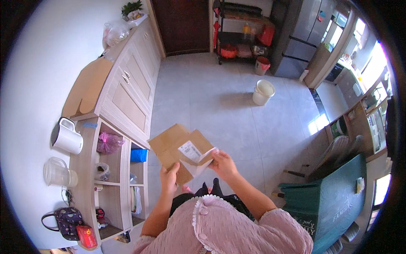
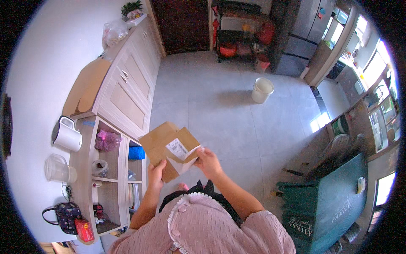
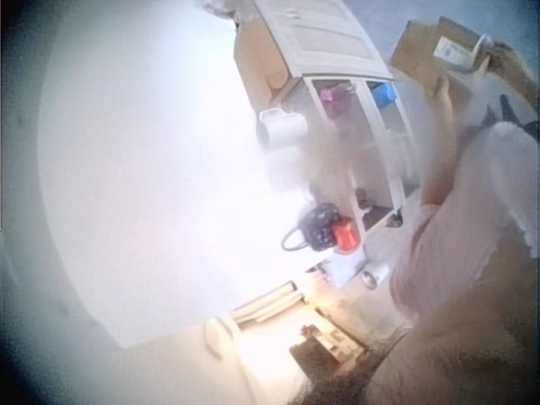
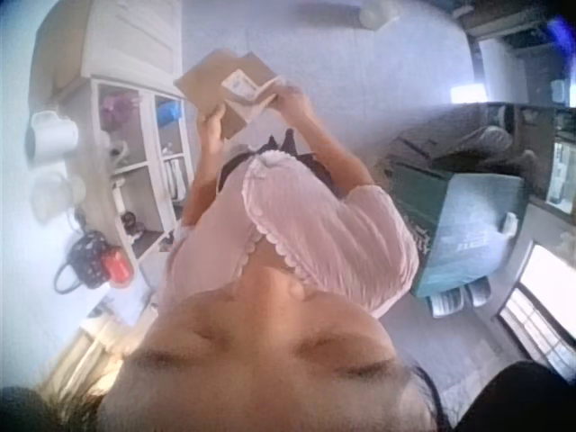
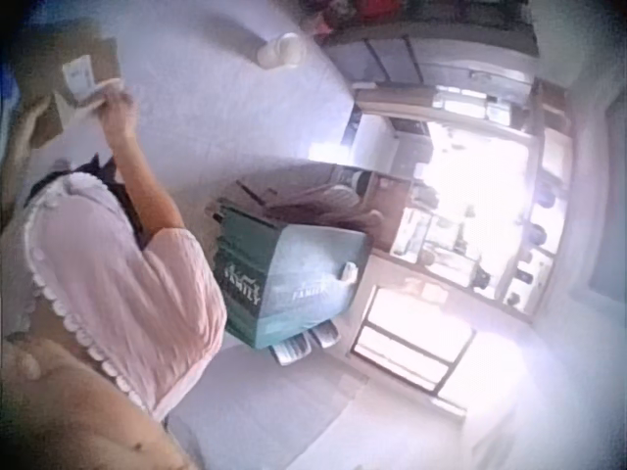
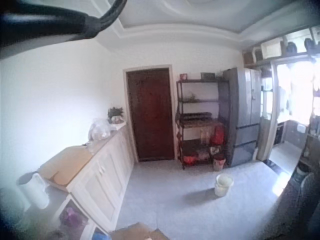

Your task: The person opens a small cardboard box on a table, removes a red product box, and places it on the table. They then fold the empty cardboard box and walk to a storage area to place it on a shelf.

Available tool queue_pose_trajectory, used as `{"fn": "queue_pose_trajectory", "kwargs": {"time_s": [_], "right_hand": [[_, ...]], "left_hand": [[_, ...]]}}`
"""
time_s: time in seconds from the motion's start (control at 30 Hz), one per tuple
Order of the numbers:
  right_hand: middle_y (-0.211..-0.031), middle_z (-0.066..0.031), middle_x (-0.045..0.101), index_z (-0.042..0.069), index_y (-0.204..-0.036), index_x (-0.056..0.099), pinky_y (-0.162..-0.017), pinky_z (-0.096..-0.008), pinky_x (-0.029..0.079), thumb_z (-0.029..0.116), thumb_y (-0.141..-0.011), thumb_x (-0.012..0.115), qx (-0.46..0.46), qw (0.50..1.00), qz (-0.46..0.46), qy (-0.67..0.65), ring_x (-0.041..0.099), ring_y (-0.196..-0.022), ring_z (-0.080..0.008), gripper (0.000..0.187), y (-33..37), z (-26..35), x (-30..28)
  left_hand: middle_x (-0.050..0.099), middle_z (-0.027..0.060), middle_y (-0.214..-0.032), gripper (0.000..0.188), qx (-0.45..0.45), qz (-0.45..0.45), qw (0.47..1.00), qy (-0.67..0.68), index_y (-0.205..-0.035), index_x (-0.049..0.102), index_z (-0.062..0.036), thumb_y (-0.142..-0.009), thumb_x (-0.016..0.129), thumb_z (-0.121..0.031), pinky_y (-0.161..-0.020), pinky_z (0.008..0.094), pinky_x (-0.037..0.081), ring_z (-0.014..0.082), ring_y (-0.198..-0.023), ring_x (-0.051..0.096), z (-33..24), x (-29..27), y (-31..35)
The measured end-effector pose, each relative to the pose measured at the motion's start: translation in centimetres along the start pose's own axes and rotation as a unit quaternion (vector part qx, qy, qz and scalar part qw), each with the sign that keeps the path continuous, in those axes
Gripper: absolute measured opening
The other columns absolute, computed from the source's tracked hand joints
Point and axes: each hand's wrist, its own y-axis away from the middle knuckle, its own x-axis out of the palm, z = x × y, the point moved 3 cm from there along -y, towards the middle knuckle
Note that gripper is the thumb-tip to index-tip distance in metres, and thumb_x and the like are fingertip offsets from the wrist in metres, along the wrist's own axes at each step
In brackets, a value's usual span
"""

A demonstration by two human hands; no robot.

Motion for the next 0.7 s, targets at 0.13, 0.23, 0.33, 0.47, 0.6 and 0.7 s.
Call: {"fn": "queue_pose_trajectory", "kwargs": {"time_s": [0.13,0.23,0.33,0.47,0.6,0.7], "right_hand": [[-0.076,-0.0046,0.05,0.003,-0.09,0.046,-0.056,-0.0273,0.047,0.022,-0.09,0.05,-0.137,0.975,-0.08,-0.158,0.052,-0.067,-0.0121,0.019,-3.0,6.5,-9.2],[-0.067,0.0006,0.041,0.006,-0.09,0.044,-0.044,-0.0217,0.032,0.022,-0.087,0.056,-0.113,0.979,-0.115,-0.127,0.036,-0.053,-0.0048,0.02,-3.6,12.5,-11.7],[-0.064,0.0045,0.038,0.006,-0.093,0.047,-0.043,-0.0199,0.026,0.018,-0.087,0.056,-0.119,0.971,-0.152,0.141,0.03,-0.05,-0.0047,0.016,-4.2,15.7,-8.9],[-0.073,-0.0045,0.05,0.003,-0.095,0.05,-0.053,-0.0265,0.039,0.008,-0.079,0.06,-0.258,0.805,-0.089,0.526,0.046,-0.061,-0.0159,0.019,-8.8,17.8,-7.7],[-0.093,-0.0167,0.056,0.001,-0.099,0.049,-0.069,-0.0377,0.046,0.0,-0.069,0.06,-0.332,0.731,-0.151,0.577,0.055,-0.084,-0.0369,0.032,-11.5,22.3,-3.7],[-0.097,-0.0178,0.055,0.0,-0.101,0.05,-0.073,-0.0359,0.047,-0.005,-0.065,0.061,-0.354,0.704,-0.17,0.591,0.055,-0.089,-0.0362,0.037,-14.4,25.1,-4.3]], "left_hand": [[0.061,0.0033,-0.087,0.027,0.073,0.014,0.994,-0.086,-0.103,0.053,-0.0011,-0.078,0.062,-0.006,-0.061,0.0263,0.044,0.0126,-0.072,0.055,0.3,2.2,-4.7],[0.061,0.0052,-0.089,0.026,0.111,0.058,0.973,-0.195,-0.1,0.053,0.0008,-0.078,0.062,-0.007,-0.062,0.0252,0.045,0.0132,-0.073,0.057,-0.1,4.7,-7.5],[0.061,0.0071,-0.091,0.028,0.134,0.11,0.95,-0.261,-0.1,0.053,0.002,-0.078,0.064,-0.011,-0.067,0.0271,0.046,0.0137,-0.078,0.057,-0.3,8.6,-9.9],[0.06,0.007,-0.096,0.033,0.153,0.194,0.941,-0.23,-0.105,0.051,0.0023,-0.079,0.064,-0.012,-0.076,0.0277,0.045,0.0141,-0.085,0.056,-1.9,18.0,-11.6],[0.061,0.0091,-0.096,0.035,0.124,0.228,0.94,-0.222,-0.104,0.051,0.0035,-0.078,0.066,-0.015,-0.076,0.029,0.045,0.0149,-0.086,0.057,-2.8,23.7,-13.9],[0.062,0.011,-0.092,0.035,0.153,0.24,0.934,-0.217,-0.102,0.052,0.0044,-0.077,0.067,-0.016,-0.074,0.0298,0.046,0.0173,-0.084,0.058,-3.4,28.3,-15.1]]}}
